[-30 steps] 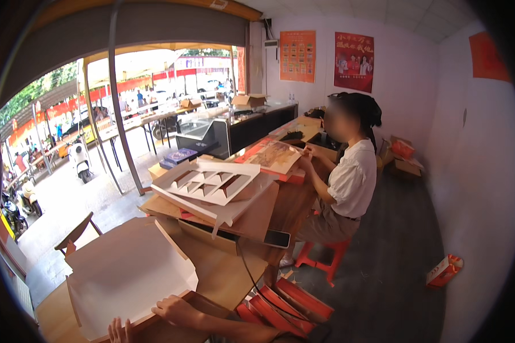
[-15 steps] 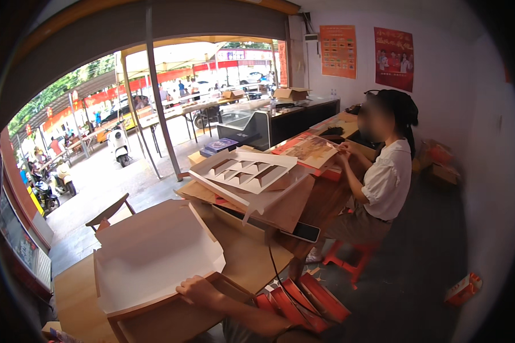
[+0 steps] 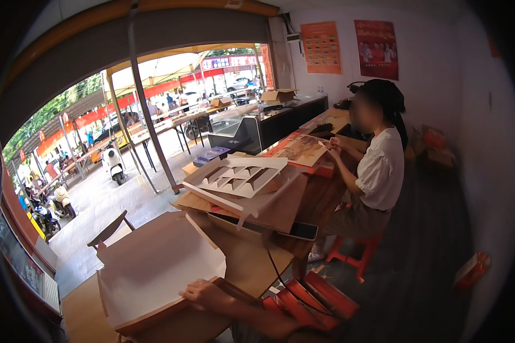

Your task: The person assembles a flat cardboard box by folding and tucking its flaps into place. They then insert a pre-cut cardboard insert with compartments and place small red rectangular items into the slots. The person repeats the process with a second box, folding and assembling it similarly.

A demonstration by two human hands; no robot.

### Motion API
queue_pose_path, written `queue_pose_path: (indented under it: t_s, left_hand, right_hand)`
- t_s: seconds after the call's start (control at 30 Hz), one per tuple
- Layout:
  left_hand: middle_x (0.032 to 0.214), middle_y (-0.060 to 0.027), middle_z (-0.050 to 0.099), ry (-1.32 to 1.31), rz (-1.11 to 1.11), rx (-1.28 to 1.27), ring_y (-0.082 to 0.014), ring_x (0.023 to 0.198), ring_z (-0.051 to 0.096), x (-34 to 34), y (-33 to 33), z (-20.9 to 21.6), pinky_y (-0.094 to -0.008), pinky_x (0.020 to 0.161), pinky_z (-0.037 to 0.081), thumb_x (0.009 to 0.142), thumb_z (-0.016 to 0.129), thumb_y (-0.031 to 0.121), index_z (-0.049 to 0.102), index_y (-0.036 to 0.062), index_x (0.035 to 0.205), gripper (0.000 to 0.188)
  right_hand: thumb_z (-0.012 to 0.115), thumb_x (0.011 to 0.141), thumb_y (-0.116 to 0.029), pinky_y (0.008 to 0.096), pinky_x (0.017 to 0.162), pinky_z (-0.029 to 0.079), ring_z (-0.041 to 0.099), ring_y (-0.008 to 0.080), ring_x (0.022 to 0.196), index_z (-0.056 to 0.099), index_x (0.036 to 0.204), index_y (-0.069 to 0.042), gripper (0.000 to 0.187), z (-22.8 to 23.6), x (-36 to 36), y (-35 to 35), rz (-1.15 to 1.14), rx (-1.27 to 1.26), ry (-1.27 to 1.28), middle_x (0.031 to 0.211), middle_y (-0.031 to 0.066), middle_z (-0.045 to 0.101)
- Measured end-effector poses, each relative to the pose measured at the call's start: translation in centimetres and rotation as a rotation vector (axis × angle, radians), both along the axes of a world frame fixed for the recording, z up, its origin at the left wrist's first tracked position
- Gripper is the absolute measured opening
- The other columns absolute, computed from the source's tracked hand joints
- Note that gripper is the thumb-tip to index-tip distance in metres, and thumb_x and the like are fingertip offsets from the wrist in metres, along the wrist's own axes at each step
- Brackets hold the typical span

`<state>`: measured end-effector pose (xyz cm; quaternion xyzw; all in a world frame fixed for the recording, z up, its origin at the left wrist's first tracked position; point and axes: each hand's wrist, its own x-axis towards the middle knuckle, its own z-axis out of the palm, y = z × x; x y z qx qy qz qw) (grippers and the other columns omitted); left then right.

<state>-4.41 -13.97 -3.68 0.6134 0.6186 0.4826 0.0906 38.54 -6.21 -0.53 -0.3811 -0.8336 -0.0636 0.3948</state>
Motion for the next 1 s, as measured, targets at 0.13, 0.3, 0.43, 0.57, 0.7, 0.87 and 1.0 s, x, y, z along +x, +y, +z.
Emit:
queue_pose_path:
  t_s: [0.13,0.3,0.43,0.57,0.7,0.87,1.0]
  left_hand:
    - [0.13,-0.0271,0.069,0.49,-0.106,0.423,-0.0447,0.108,0.07,0.1,2.4,5.6,-0.0511,0.098,0.055,0.108,0.061,0.042,0.068,0.0034,0.139,0.05]
    - [0.124,-0.0277,0.072,0.529,-0.332,0.043,-0.0475,0.111,0.068,0.4,5.6,7.3,-0.0527,0.099,0.054,0.11,0.059,0.038,0.072,0.0015,0.133,0.044]
    - [0.106,-0.0249,0.076,0.379,-0.367,-0.215,-0.0406,0.098,0.073,0.6,6.5,7.8,-0.0496,0.087,0.056,0.11,0.062,0.033,0.073,0.0005,0.129,0.039]
    - [0.089,-0.0231,0.076,0.219,-0.407,-0.201,-0.0329,0.081,0.074,-0.6,7.3,6.6,-0.0459,0.075,0.057,0.105,0.069,0.032,0.075,-0.0004,0.124,0.038]
    - [0.084,-0.0216,0.076,0.197,-0.529,-0.199,-0.0252,0.079,0.073,-3.2,7.5,4.8,-0.0421,0.072,0.056,0.1,0.076,0.027,0.075,-0.0031,0.12,0.037]
    - [0.09,-0.0179,0.078,0.034,-0.529,-0.268,-0.0193,0.087,0.071,-3.3,8.1,3.9,-0.0358,0.077,0.056,0.098,0.078,0.019,0.075,-0.0072,0.117,0.032]
    - [0.095,-0.0113,0.072,-0.024,-0.49,-0.293,-0.0191,0.09,0.069,-4.8,8.2,2.4,-0.0356,0.078,0.056,0.099,0.074,0.016,0.073,-0.0036,0.119,0.028]
  right_hand:
    - [0.079,0.092,-0.026,0.0444,0.1,0.054,0.069,0.0299,0.11,0.071,0.129,-0.011,0.04,2.3,4.0,-1.8,-0.292,0.137,-0.057,0.11,0.0089,0.069]
    - [0.075,0.099,-0.038,0.0446,0.093,0.057,0.072,0.0273,0.109,0.071,0.128,-0.011,0.04,1.0,6.8,-2.0,-0.38,-0.265,-0.031,0.115,0.0071,0.071]
    - [0.074,0.099,-0.04,0.0452,0.089,0.058,0.074,0.0299,0.101,0.071,0.117,-0.009,0.036,1.2,7.5,-1.9,-0.328,-0.308,0.012,0.108,0.009,0.069]
    - [0.076,0.098,-0.038,0.0465,0.093,0.055,0.071,0.0305,0.106,0.071,0.114,-0.009,0.033,2.1,8.7,-1.6,-0.308,-0.259,-0.008,0.109,0.0095,0.069]
    - [0.078,0.096,-0.033,0.0498,0.102,0.05,0.068,0.0303,0.114,0.07,0.117,-0.01,0.033,2.5,9.3,-1.4,-0.273,-0.023,-0.051,0.113,0.0093,0.069]
    - [0.083,0.09,-0.028,0.0488,0.102,0.051,0.067,0.0297,0.115,0.072,0.122,-0.013,0.037,3.1,9.4,-4.0,-0.52,-0.002,-0.035,0.119,0.007,0.07]
    - [0.082,0.091,-0.032,0.0429,0.085,0.058,0.074,0.0305,0.094,0.072,0.12,-0.01,0.038,4.2,10.2,-7.5,-0.881,0.014,0.11,0.11,0.0104,0.072]
